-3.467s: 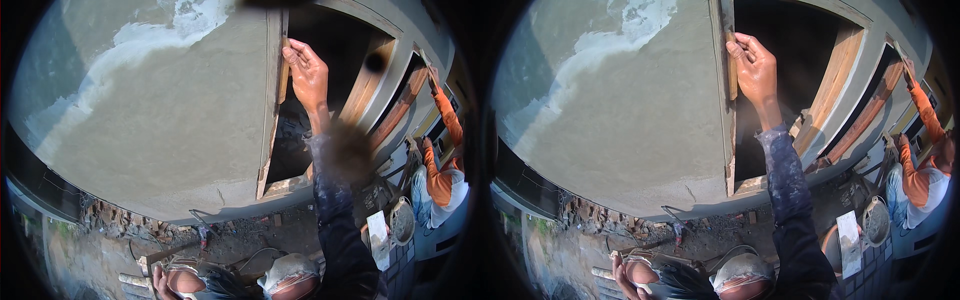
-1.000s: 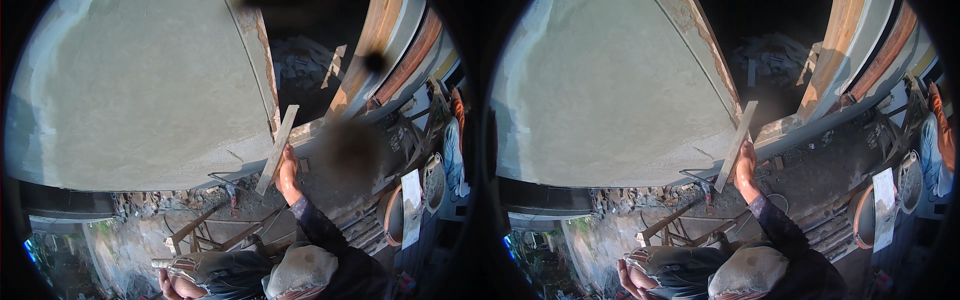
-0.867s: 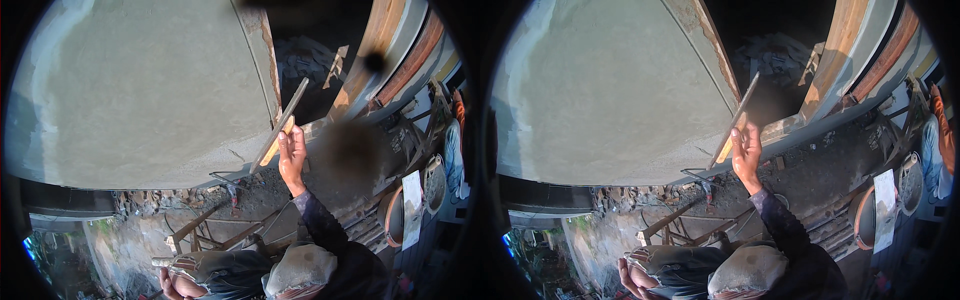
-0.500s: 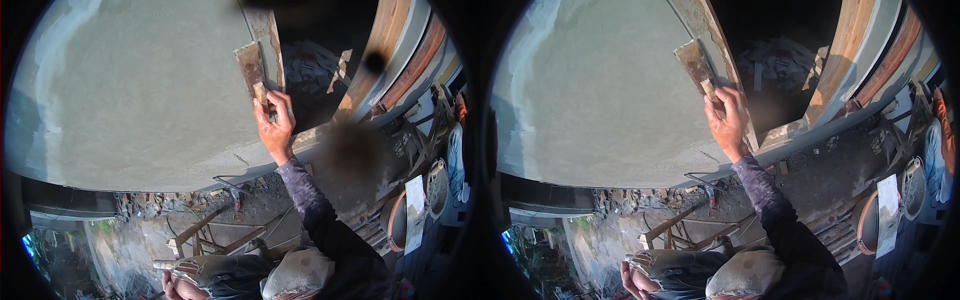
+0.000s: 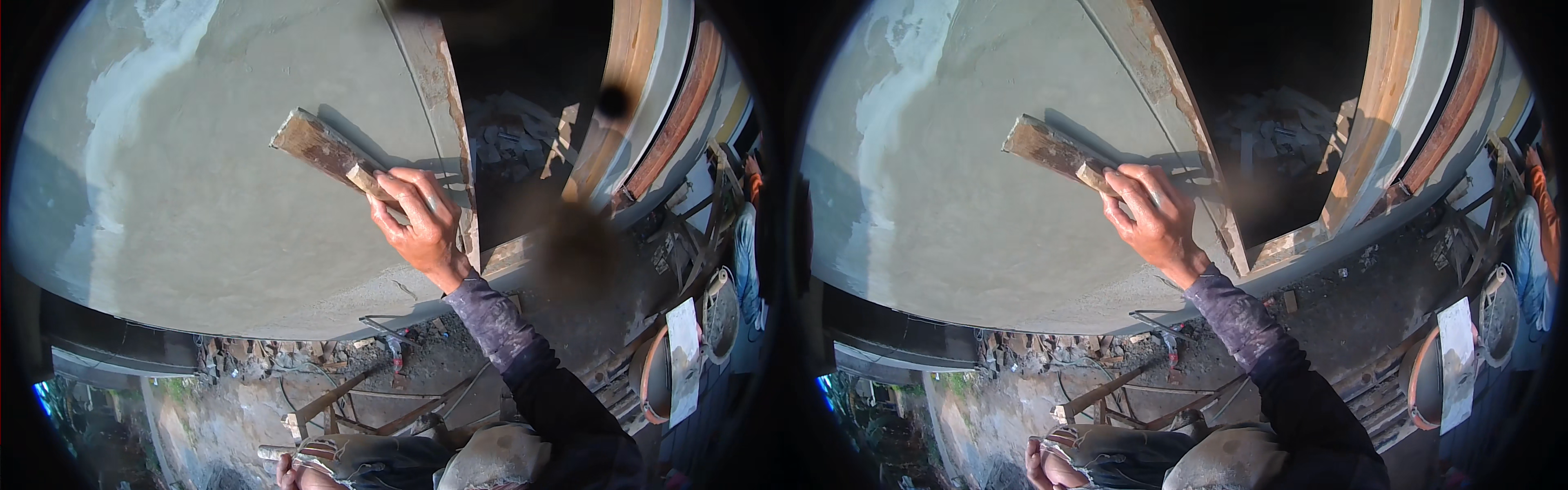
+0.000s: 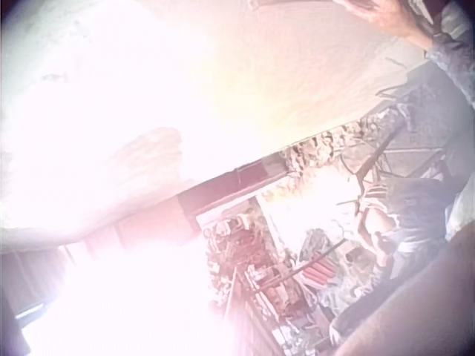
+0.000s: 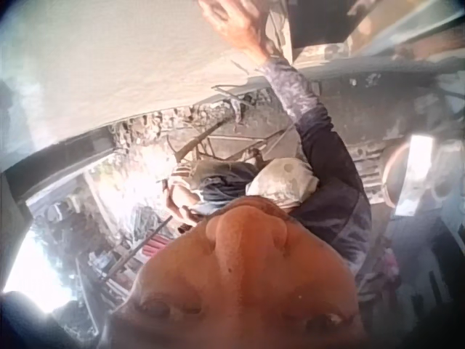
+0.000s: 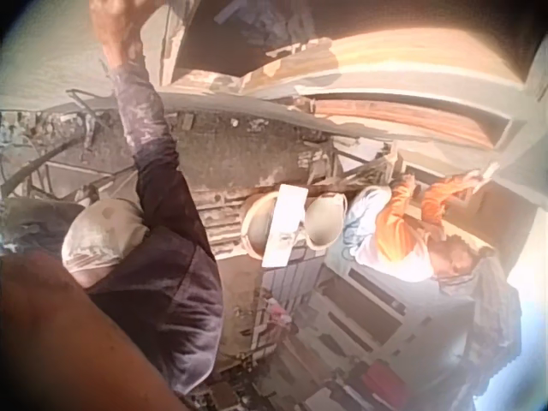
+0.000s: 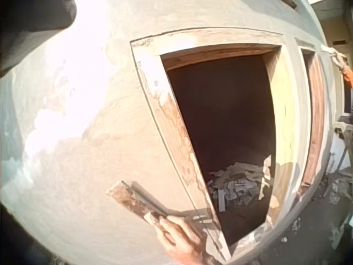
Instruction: The person smooths and finishes the plastered edge of a wall next to a window frame using a wooden float.
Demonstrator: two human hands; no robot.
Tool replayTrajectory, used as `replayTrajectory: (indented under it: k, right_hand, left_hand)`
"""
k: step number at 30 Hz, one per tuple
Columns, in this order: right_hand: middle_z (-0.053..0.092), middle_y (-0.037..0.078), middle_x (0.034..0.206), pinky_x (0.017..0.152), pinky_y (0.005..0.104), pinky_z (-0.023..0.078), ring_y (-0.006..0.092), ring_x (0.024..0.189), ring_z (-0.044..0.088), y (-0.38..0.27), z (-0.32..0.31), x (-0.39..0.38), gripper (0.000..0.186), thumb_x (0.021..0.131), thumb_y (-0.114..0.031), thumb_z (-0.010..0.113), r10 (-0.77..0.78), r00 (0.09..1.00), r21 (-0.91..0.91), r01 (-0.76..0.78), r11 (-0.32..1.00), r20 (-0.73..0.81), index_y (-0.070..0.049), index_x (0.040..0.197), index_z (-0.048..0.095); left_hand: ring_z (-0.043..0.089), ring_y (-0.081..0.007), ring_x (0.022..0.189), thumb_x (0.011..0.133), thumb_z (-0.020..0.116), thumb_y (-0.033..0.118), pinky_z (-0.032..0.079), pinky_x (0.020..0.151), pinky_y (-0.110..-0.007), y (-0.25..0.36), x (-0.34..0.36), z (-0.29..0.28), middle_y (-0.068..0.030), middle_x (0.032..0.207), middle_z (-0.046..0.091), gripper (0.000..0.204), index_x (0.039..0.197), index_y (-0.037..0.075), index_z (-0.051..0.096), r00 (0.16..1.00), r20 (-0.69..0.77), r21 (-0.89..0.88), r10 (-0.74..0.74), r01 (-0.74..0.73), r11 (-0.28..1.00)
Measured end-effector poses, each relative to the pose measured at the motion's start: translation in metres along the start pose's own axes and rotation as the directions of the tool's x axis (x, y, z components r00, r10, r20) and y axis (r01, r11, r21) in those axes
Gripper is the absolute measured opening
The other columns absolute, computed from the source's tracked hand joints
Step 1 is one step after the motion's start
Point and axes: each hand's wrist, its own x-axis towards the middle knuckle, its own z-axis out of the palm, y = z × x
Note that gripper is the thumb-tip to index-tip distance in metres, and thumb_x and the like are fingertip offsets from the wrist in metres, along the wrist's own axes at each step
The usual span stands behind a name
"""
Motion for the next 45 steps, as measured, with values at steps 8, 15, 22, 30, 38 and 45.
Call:
replayTrajectory:
  k: [8,15,22,30,38,45]
  right_hand:
    - [0.065,0.012,0.106,0.065,0.0376,0.057,0.0257,0.086,0.07,-0.016,0.005,0.066,0.037,0.079,0.002,0.081,-0.005,0.996,0.032,0.007,0.999,-0.089,-0.002,0.113,0.067]
    - [0.065,0.011,0.103,0.062,0.0343,0.056,0.0232,0.081,0.068,-0.014,-0.003,0.114,0.032,0.084,-0.002,0.08,0.131,0.955,0.039,-0.125,0.991,-0.265,-0.001,0.112,0.066]
    - [0.066,0.009,0.104,0.064,0.0368,0.059,0.0244,0.083,0.071,-0.034,0.014,0.118,0.034,0.08,-0.004,0.082,-0.114,0.988,0.04,0.119,0.992,-0.102,-0.005,0.112,0.068]
    - [0.065,0.009,0.102,0.059,0.0383,0.057,0.0267,0.079,0.07,-0.047,0.01,0.161,0.031,0.082,-0.007,0.082,-0.127,0.99,0.046,0.131,0.99,-0.068,-0.004,0.108,0.065]
    - [0.064,0.01,0.102,0.061,0.0376,0.057,0.0265,0.08,0.069,-0.042,0.01,0.149,0.028,0.083,-0.004,0.079,-0.147,0.982,-0.022,0.145,0.989,-0.115,-0.003,0.107,0.065]
    - [0.066,0.011,0.107,0.058,0.0321,0.057,0.0212,0.075,0.069,-0.016,-0.008,0.113,0.03,0.085,-0.001,0.079,0.034,0.991,-0.001,-0.035,0.999,-0.129,-0.001,0.111,0.065]
  left_hand:
    - [0.052,-0.042,0.134,0.103,0.045,0.059,0.04,0.115,-0.054,-0.036,-0.018,-0.01,-0.0301,0.142,0.055,0.08,0.149,-0.005,0.041,0.999,0.013,-0.154,-0.04,0.041,0.987]
    - [0.048,-0.042,0.136,0.104,0.044,0.059,0.037,0.117,-0.053,-0.124,-0.042,-0.018,-0.0328,0.149,0.046,0.076,0.144,-0.005,0.045,0.824,-0.04,-0.093,0.565,-0.566,0.819]
    - [0.052,-0.0383,0.133,0.102,0.05,0.06,0.04,0.115,-0.051,-0.067,-0.033,0.012,-0.0304,0.15,0.046,0.077,0.144,-0.005,0.045,0.991,-0.133,-0.184,0.0,-0.025,0.983]
    - [0.051,-0.0402,0.134,0.103,0.048,0.058,0.039,0.116,-0.052,-0.051,-0.024,-0.009,-0.0316,0.15,0.046,0.074,0.146,-0.003,0.045,0.998,0.044,-0.205,-0.033,0.041,0.978]
    - [0.048,-0.039,0.139,0.104,0.044,0.06,0.037,0.116,-0.052,-0.021,-0.015,-0.007,-0.029,0.153,0.044,0.073,0.146,0.0,0.045,0.997,0.028,-0.214,-0.071,0.075,0.974]
    - [0.049,-0.0411,0.137,0.107,0.04,0.057,0.038,0.116,-0.053,0.003,-0.009,0.035,-0.0297,0.149,0.047,0.07,0.148,-0.001,0.043,0.926,-0.308,-0.694,-0.216,-0.064,0.717]
